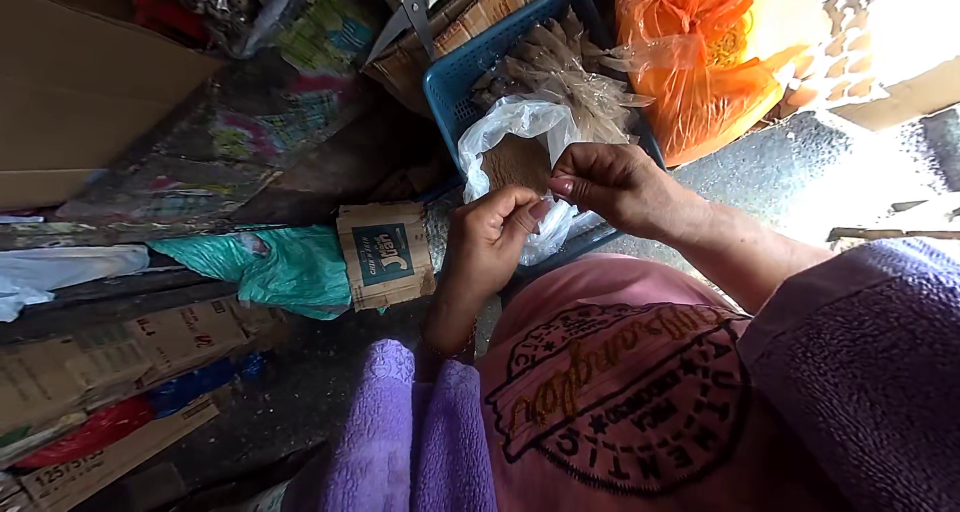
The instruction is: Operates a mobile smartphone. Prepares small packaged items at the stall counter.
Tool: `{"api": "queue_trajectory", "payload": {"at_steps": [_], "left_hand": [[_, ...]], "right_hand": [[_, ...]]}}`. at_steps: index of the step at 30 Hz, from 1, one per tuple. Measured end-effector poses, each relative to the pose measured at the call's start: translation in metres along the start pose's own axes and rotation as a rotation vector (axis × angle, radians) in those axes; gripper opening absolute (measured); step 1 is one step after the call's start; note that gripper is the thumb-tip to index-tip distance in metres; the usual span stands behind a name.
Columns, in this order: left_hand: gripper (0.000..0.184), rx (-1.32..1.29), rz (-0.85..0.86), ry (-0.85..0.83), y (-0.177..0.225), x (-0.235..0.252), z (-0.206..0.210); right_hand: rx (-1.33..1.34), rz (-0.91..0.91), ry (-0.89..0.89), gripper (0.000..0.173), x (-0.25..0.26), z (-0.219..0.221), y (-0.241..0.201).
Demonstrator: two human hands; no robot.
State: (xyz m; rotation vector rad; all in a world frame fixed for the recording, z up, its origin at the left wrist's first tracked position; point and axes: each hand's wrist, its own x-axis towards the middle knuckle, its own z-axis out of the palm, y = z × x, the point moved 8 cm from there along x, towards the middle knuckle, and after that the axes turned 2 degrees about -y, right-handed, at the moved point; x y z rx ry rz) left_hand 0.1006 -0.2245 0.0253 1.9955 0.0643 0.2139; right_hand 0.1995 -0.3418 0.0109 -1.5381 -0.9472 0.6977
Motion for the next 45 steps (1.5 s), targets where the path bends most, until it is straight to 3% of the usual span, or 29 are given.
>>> {"api": "queue_trajectory", "payload": {"at_steps": [5, 10, 13, 17, 26, 36, 38, 41, 45], "left_hand": [[0.021, 0.043, -0.013, 0.03, 0.0, 0.001, 0.008], [0.024, 0.023, -0.061, 0.055, -0.001, -0.001, 0.008], [0.022, 0.007, -0.066, 0.057, -0.001, -0.003, 0.007], [0.021, 0.043, -0.049, 0.034, 0.001, -0.005, 0.011], [0.018, -0.231, 0.016, 0.021, -0.001, 0.009, 0.014], [0.007, -0.335, 0.028, -0.084, 0.005, 0.018, 0.028], [0.012, -0.284, 0.009, -0.132, 0.001, 0.018, 0.029], [0.017, -0.239, -0.09, -0.195, -0.008, 0.006, 0.02], [0.018, -0.254, -0.177, -0.146, -0.016, -0.025, -0.012]], "right_hand": [[0.011, 0.043, 0.013, 0.026, 0.001, 0.003, -0.001], [0.227, 0.242, -0.147, 0.044, -0.004, 0.008, 0.005], [0.121, 0.133, -0.211, 0.032, -0.007, 0.005, 0.001], [0.056, -0.076, -0.054, 0.012, -0.005, 0.002, -0.01], [-0.128, -0.178, 0.031, 0.021, -0.003, -0.006, -0.023], [0.14, 0.006, -0.102, 0.034, 0.001, -0.014, -0.012], [0.005, 0.014, -0.19, 0.034, -0.001, -0.02, -0.009], [-0.525, 0.135, -0.324, 0.034, -0.012, -0.037, 0.019], [-0.892, 0.603, -0.622, 0.024, -0.037, -0.03, 0.109]]}}
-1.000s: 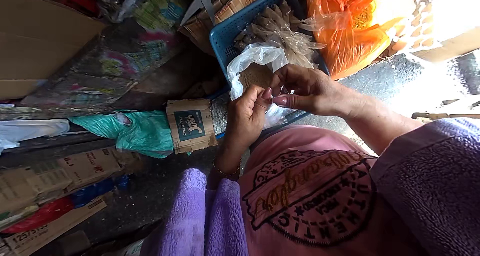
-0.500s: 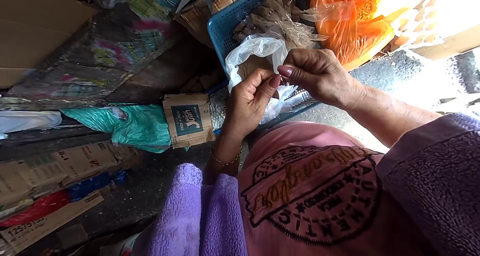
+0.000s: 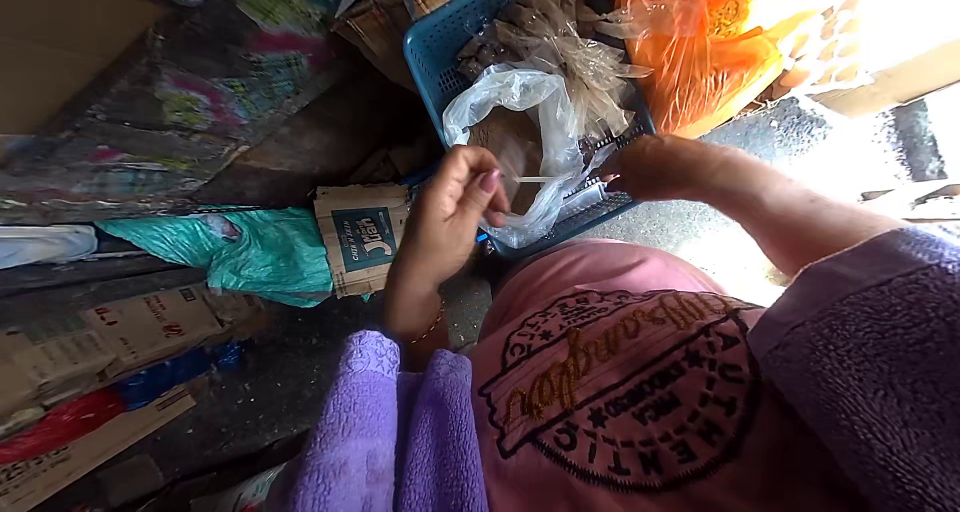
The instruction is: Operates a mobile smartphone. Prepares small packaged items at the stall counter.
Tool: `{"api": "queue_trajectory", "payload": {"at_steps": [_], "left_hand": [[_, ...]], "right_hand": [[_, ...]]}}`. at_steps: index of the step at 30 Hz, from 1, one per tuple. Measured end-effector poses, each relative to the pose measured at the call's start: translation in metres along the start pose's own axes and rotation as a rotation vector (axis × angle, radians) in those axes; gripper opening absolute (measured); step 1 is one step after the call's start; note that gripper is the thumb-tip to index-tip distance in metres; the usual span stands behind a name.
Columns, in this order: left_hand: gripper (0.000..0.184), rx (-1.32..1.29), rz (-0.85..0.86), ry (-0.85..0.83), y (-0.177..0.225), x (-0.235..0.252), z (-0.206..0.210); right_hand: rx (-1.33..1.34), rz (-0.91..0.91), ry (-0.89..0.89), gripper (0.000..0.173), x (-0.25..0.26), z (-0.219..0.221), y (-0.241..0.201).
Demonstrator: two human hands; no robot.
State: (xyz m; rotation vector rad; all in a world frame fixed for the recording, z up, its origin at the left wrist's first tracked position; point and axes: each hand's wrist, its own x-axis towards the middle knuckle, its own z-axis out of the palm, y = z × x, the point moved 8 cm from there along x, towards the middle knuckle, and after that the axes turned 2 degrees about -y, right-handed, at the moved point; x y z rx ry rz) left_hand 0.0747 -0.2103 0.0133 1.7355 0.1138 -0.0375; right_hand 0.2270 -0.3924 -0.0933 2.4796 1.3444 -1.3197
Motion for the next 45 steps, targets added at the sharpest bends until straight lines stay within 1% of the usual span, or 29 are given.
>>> {"api": "queue_trajectory", "payload": {"at_steps": [2, 4, 6, 10, 13, 18, 22, 25, 26, 28, 30, 31, 33, 36, 37, 39, 41, 45], "left_hand": [[0.019, 0.009, 0.011, 0.079, -0.001, -0.005, -0.02], [0.019, 0.022, 0.05, 0.162, -0.002, -0.001, -0.044], [0.018, 0.017, 0.084, 0.236, -0.003, -0.002, -0.061], [0.018, 0.003, 0.097, 0.31, -0.008, -0.011, -0.072], [0.017, -0.013, 0.08, 0.306, -0.015, -0.012, -0.068], [0.018, 0.018, 0.039, 0.301, -0.022, -0.013, -0.063], [0.014, -0.015, 0.056, 0.297, -0.027, -0.007, -0.066], [0.009, -0.019, 0.066, 0.286, -0.03, -0.006, -0.064], [0.01, -0.021, 0.077, 0.276, -0.031, -0.006, -0.064], [0.019, -0.038, 0.084, 0.252, -0.032, -0.006, -0.063], [0.025, -0.035, 0.036, 0.25, -0.034, -0.008, -0.06], [0.024, -0.027, -0.001, 0.257, -0.036, -0.011, -0.058], [0.022, -0.024, -0.024, 0.255, -0.042, -0.007, -0.058], [0.01, -0.032, -0.03, 0.233, -0.051, 0.0, -0.057], [0.009, -0.035, -0.045, 0.234, -0.053, 0.001, -0.057], [0.017, -0.042, -0.07, 0.239, -0.056, 0.002, -0.056], [0.024, -0.026, -0.084, 0.245, -0.056, 0.003, -0.057], [0.029, 0.04, -0.028, 0.275, -0.047, 0.0, -0.067]], "right_hand": [[-0.056, 0.069, -0.073, 0.025, 0.019, 0.023, 0.011], [-0.079, 0.103, -0.092, 0.028, 0.033, 0.032, 0.014], [-0.087, 0.097, -0.075, 0.034, 0.042, 0.037, 0.015], [-0.116, 0.049, -0.03, 0.033, 0.047, 0.036, 0.014], [-0.114, 0.017, 0.001, 0.032, 0.048, 0.034, 0.013], [-0.119, 0.028, -0.068, 0.037, 0.051, 0.041, 0.013], [-0.091, -0.011, -0.068, 0.04, 0.057, 0.045, 0.017], [-0.079, -0.015, -0.081, 0.037, 0.06, 0.046, 0.017], [-0.079, -0.017, -0.081, 0.036, 0.06, 0.046, 0.016], [-0.078, -0.029, -0.085, 0.032, 0.061, 0.047, 0.016], [-0.097, -0.069, -0.084, 0.028, 0.061, 0.049, 0.016], [-0.123, -0.081, -0.1, 0.027, 0.062, 0.052, 0.016], [-0.17, -0.103, -0.12, 0.026, 0.065, 0.056, 0.017], [-0.202, -0.092, -0.154, 0.024, 0.066, 0.056, 0.015], [-0.211, -0.087, -0.168, 0.025, 0.066, 0.055, 0.015], [-0.225, -0.091, -0.188, 0.025, 0.065, 0.055, 0.015], [-0.206, -0.132, -0.171, 0.025, 0.06, 0.05, 0.013], [-0.058, -0.19, -0.146, 0.021, 0.024, 0.017, 0.003]]}}
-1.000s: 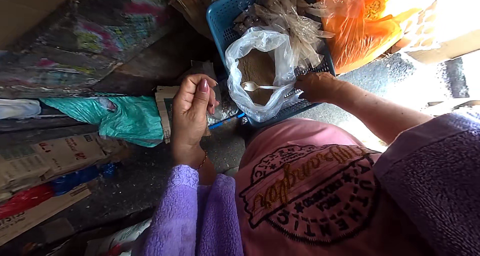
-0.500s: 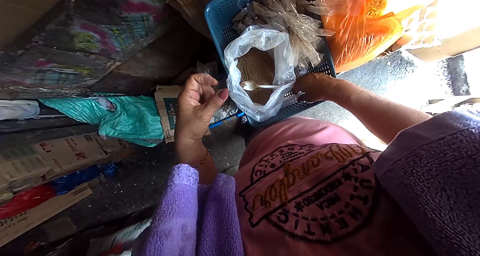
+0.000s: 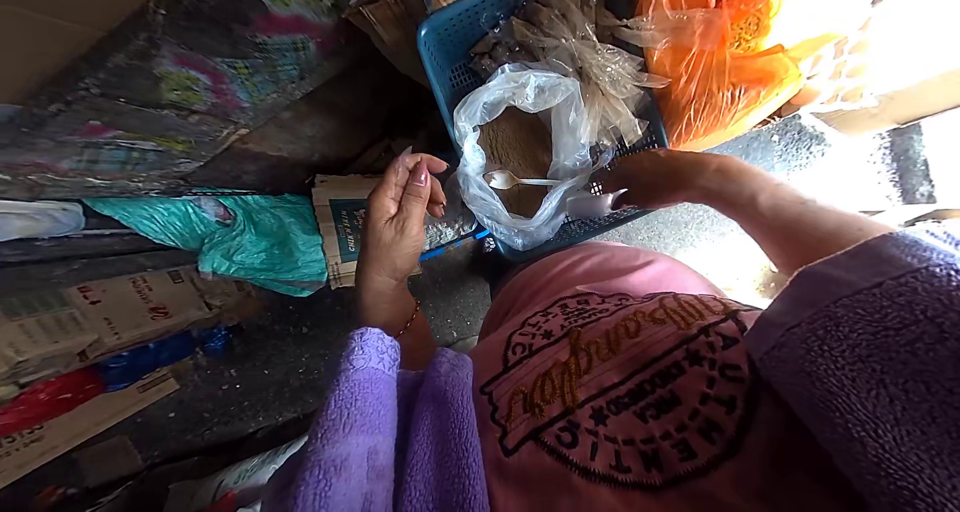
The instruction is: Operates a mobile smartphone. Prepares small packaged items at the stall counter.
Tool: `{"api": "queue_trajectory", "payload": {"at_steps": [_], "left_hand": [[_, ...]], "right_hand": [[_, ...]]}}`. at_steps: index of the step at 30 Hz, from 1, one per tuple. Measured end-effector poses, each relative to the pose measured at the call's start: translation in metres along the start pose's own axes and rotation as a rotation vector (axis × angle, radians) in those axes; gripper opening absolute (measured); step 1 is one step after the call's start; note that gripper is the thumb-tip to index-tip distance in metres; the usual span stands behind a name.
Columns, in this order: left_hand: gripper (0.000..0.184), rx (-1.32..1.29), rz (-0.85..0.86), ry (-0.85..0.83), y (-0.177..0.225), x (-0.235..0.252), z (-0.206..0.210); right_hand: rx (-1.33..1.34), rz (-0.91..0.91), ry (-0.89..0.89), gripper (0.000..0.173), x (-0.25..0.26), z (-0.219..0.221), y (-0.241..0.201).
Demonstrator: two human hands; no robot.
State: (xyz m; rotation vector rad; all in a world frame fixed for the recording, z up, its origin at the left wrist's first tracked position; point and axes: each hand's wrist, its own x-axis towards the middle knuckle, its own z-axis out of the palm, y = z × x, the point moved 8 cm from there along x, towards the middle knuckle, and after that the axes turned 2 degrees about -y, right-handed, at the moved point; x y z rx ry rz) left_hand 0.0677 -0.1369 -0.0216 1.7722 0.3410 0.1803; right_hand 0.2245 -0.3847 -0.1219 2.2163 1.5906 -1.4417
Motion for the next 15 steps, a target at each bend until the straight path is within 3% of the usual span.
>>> {"api": "queue_trajectory", "payload": {"at_steps": [6, 11, 12, 15], "left_hand": [[0.028, -0.022, 0.074, 0.062, 0.02, 0.001, -0.001], [0.023, -0.103, 0.032, -0.149, 0.027, -0.007, 0.045], [0.025, -0.192, 0.035, -0.206, 0.027, -0.009, 0.059], [0.064, -0.497, 0.022, -0.343, 0.029, -0.006, 0.098]], "right_hand": [[0.314, -0.317, 0.271, 0.018, -0.065, -0.047, -0.02], [0.671, -0.583, 0.36, 0.012, -0.076, -0.06, -0.042], [0.769, -0.637, 0.354, 0.009, -0.076, -0.061, -0.048], [1.003, -0.787, 0.308, 0.019, -0.074, -0.062, -0.063]]}}
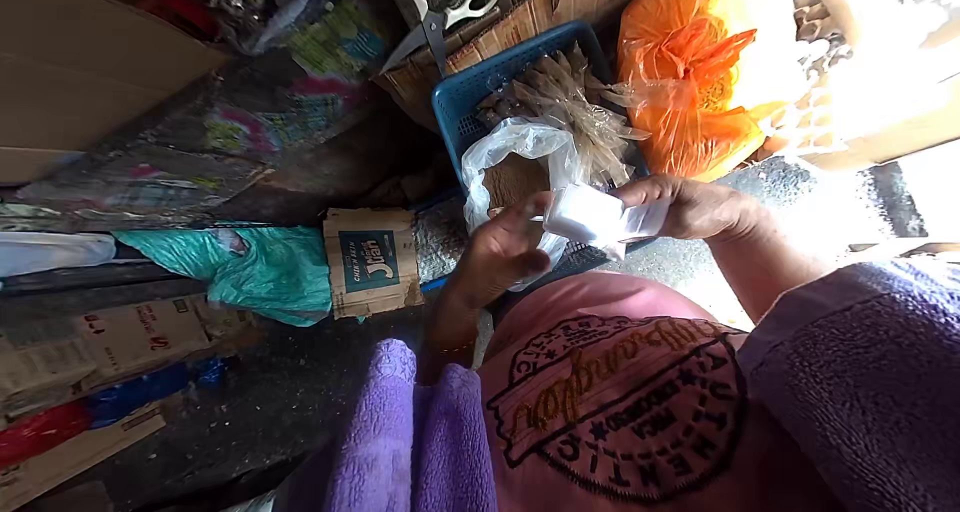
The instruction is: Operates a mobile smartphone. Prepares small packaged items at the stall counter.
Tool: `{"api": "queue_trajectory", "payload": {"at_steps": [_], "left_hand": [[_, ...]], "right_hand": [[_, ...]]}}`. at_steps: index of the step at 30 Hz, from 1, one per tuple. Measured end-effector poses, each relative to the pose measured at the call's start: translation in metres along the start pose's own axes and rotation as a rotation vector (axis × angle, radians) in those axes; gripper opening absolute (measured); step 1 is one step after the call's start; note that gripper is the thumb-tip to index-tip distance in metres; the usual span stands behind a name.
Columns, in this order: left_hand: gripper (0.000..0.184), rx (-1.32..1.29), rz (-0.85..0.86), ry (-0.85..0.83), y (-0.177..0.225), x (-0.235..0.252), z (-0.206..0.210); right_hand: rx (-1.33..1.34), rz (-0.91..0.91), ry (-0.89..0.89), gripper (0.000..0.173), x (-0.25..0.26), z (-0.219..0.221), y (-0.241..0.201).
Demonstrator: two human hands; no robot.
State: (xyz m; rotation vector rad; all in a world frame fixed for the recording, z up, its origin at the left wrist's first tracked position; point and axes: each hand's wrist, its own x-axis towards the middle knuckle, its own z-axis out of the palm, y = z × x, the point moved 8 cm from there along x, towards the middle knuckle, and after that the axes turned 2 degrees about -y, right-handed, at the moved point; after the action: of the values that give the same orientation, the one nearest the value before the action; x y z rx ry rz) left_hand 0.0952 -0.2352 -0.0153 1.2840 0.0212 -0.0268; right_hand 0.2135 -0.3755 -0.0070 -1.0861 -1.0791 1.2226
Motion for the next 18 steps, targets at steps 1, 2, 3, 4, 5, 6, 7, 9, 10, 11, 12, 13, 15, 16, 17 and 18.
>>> {"api": "queue_trajectory", "payload": {"at_steps": [1, 2, 3, 4, 5, 6, 7, 9, 10, 11, 12, 13, 15, 16, 17, 18], "left_hand": [[0.068, -0.089, -0.021, -0.005, -0.005, 0.004, 0.007], [0.065, -0.154, -0.044, 0.003, -0.01, 0.007, 0.013], [0.06, -0.197, -0.049, 0.004, -0.012, 0.01, 0.018], [0.06, -0.228, -0.039, 0.0, -0.012, 0.012, 0.023], [0.061, -0.241, -0.026, -0.001, -0.01, 0.015, 0.026], [0.061, -0.238, -0.014, 0.007, -0.008, 0.016, 0.028], [0.059, -0.225, -0.01, 0.017, -0.005, 0.017, 0.031], [0.075, -0.169, -0.025, -0.032, 0.004, 0.015, 0.037], [0.082, -0.146, -0.046, -0.032, 0.004, 0.014, 0.038], [0.082, -0.125, -0.067, -0.01, 0.001, 0.013, 0.036], [0.076, -0.092, -0.089, 0.026, -0.003, 0.012, 0.033], [0.066, -0.054, -0.102, 0.065, -0.008, 0.012, 0.029], [0.044, -0.005, -0.058, 0.17, -0.021, 0.021, 0.019], [0.033, -0.001, -0.024, 0.213, -0.025, 0.025, 0.015], [0.025, 0.005, 0.001, 0.238, -0.026, 0.025, 0.014], [0.019, 0.025, 0.007, 0.238, -0.024, 0.022, 0.014]], "right_hand": [[0.051, -0.032, -0.004, 0.021, 0.003, 0.004, 0.0], [0.082, -0.066, -0.01, 0.02, 0.006, 0.008, 0.0], [0.115, -0.092, -0.003, 0.019, 0.008, 0.011, 0.003], [0.171, -0.115, 0.001, 0.02, 0.01, 0.013, 0.007], [0.239, -0.126, 0.004, 0.019, 0.011, 0.016, 0.013], [0.307, -0.121, 0.009, 0.018, 0.013, 0.019, 0.019], [0.374, -0.091, 0.018, 0.018, 0.015, 0.023, 0.027], [0.493, 0.043, 0.094, 0.02, 0.015, 0.029, 0.042], [0.537, 0.109, 0.14, 0.022, 0.015, 0.031, 0.046], [0.56, 0.164, 0.182, 0.024, 0.014, 0.033, 0.049], [0.563, 0.217, 0.22, 0.025, 0.013, 0.035, 0.051], [0.564, 0.271, 0.253, 0.023, 0.011, 0.036, 0.054], [0.565, 0.34, 0.283, 0.019, 0.01, 0.04, 0.058], [0.569, 0.358, 0.29, 0.018, 0.009, 0.042, 0.058], [0.578, 0.366, 0.286, 0.019, 0.009, 0.045, 0.057], [0.592, 0.37, 0.275, 0.019, 0.009, 0.048, 0.055]]}}
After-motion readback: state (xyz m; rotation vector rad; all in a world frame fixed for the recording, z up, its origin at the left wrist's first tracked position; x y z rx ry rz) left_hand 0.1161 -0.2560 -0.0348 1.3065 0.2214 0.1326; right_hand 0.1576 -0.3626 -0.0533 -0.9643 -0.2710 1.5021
